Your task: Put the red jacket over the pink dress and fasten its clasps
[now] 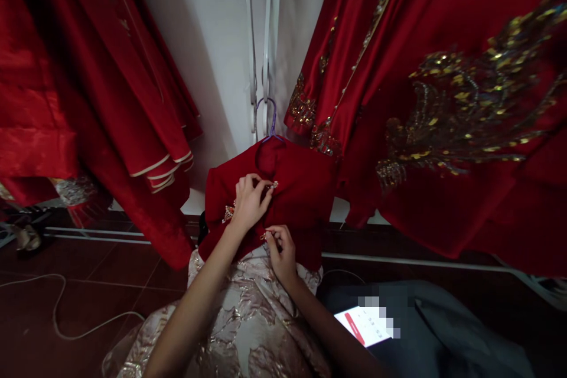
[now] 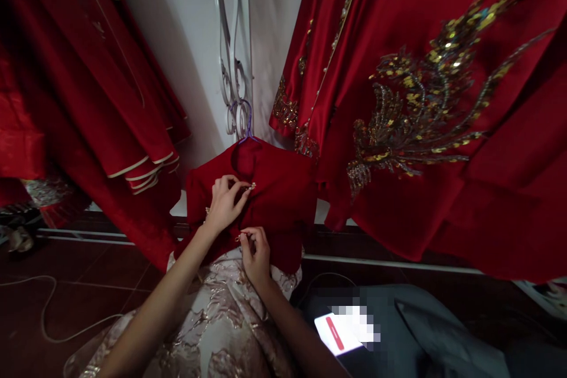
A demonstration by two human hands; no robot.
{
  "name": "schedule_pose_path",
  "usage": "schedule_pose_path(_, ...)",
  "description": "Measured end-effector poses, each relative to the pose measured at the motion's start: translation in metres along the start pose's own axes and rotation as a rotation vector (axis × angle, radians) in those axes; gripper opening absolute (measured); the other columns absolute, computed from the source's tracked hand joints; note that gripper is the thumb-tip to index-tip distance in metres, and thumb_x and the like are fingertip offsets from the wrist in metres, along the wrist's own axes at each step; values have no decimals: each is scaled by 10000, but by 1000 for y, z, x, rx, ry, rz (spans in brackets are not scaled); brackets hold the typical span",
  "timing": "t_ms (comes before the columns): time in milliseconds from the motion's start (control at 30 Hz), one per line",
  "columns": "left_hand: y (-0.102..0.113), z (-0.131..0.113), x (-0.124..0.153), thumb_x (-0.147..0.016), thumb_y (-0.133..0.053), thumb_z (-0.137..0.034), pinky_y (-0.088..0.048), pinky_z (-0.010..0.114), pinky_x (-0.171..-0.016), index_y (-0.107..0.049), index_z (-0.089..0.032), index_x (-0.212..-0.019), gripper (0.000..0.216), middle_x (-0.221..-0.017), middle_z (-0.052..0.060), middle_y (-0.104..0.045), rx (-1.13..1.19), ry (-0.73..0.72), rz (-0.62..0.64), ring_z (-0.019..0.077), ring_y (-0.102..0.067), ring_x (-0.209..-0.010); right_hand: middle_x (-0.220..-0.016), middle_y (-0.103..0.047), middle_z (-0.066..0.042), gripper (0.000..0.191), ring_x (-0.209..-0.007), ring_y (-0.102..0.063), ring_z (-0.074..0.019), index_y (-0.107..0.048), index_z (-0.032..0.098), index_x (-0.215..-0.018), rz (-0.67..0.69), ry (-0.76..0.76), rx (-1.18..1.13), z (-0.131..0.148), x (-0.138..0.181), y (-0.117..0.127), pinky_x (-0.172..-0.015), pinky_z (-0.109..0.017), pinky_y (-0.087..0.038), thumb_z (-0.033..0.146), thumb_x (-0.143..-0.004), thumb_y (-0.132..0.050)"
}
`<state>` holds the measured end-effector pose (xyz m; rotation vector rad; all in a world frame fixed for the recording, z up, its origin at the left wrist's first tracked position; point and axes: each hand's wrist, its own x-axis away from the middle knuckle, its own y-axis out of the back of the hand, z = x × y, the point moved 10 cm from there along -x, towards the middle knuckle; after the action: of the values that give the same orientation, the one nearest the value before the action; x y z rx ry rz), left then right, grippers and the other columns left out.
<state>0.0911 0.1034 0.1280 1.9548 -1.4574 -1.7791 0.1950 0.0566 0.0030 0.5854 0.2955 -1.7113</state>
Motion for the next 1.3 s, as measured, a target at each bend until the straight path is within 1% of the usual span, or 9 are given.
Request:
schedule_pose_path(133, -15, -7, -19, -878, -448, -382, -340, 397, -856, -623, -224, -1002, 267, -1024, 99, -504, -153, -104, 124, 238, -429, -998, -780, -535, -24, 127, -680, -500, -133, -586, 192, -868, -19, 12, 23, 1, -1, 1, -603, -252, -409, 279, -858, -495)
schedule_pose_path(300, -18, -5, -24, -857, -500, -368, -300, 384, -866, -664, -239, -941, 225, -1053, 80, -563, -12, -123, 209, 226, -438, -1023, -784, -538, -29, 132, -662, -496, -133, -587, 192, -871, -24, 7, 24, 1, 0, 2, -586, -253, -404, 287, -858, -496)
schedule_pose_path(533, -19, 8, -29, -796, -602, -307, -242, 385, -896, -692, -244, -830, 114, -889, 44, -681, 158, -12, 195, 207, -516, -934, -783, -528, -24, 122, -650, -488, -129, -586, 193, -870, -20, 6, 22, 3, -1, 2, -580, -252, -398, 279, -857, -500)
schedule_pose_path(667, -23, 6, -35, -779, -619, -340, -234, 406, -888, -692, -233, -801, 132, -859, 59, -671, 61, -31, 218, 224, -502, -925, -788, -525, -22, 119, -658, -489, -128, -581, 190, -871, -18, 4, 17, 3, 0, 2, -594, -253, -402, 274, -859, -498)
schedule_pose_path(833, -20, -2, -38, -801, -581, -370, -247, 416, -878, -696, -223, -844, 191, -970, 84, -620, -23, -80, 263, 242, -470, -979, -788, -533, -26, 125, -671, -495, -132, -578, 190, -864, -22, 22, 25, 4, 0, 3, -601, -256, -405, 282, -860, -494)
schedule_pose_path(933, -17, 0, -37, -784, -612, -325, -235, 417, -922, -686, -219, -819, 134, -953, 69, -639, 56, -50, 275, 229, -485, -982, -774, -533, -23, 118, -653, -487, -131, -581, 193, -861, -26, 25, 33, 6, -1, 3, -587, -254, -400, 276, -855, -497)
schedule_pose_path(1067, -12, 1, -36, -749, -652, -288, -154, 441, -1034, -676, -237, -761, 58, -789, 30, -665, 221, -29, 251, 196, -534, -879, -748, -517, -14, 91, -600, -457, -119, -585, 193, -857, -36, 48, 58, 13, 0, 4, -550, -251, -381, 245, -835, -514)
schedule_pose_path(1167, -9, 14, -36, -679, -712, -263, -98, 448, -1087, -683, -263, -696, 33, -716, 12, -651, 450, 111, 218, 191, -543, -836, -706, -490, 0, 69, -559, -433, -111, -587, 195, -835, -18, 92, 78, 26, 5, 6, -532, -252, -371, 215, -814, -524)
schedule_pose_path(1300, -9, 31, -31, -643, -724, -195, -89, 472, -1108, -658, -260, -596, 104, -621, 8, -601, 729, 315, 163, 191, -529, -835, -686, -489, 0, 65, -563, -446, -113, -589, 199, -785, 57, 142, 66, 53, 9, 12, -522, -253, -373, 189, -798, -527)
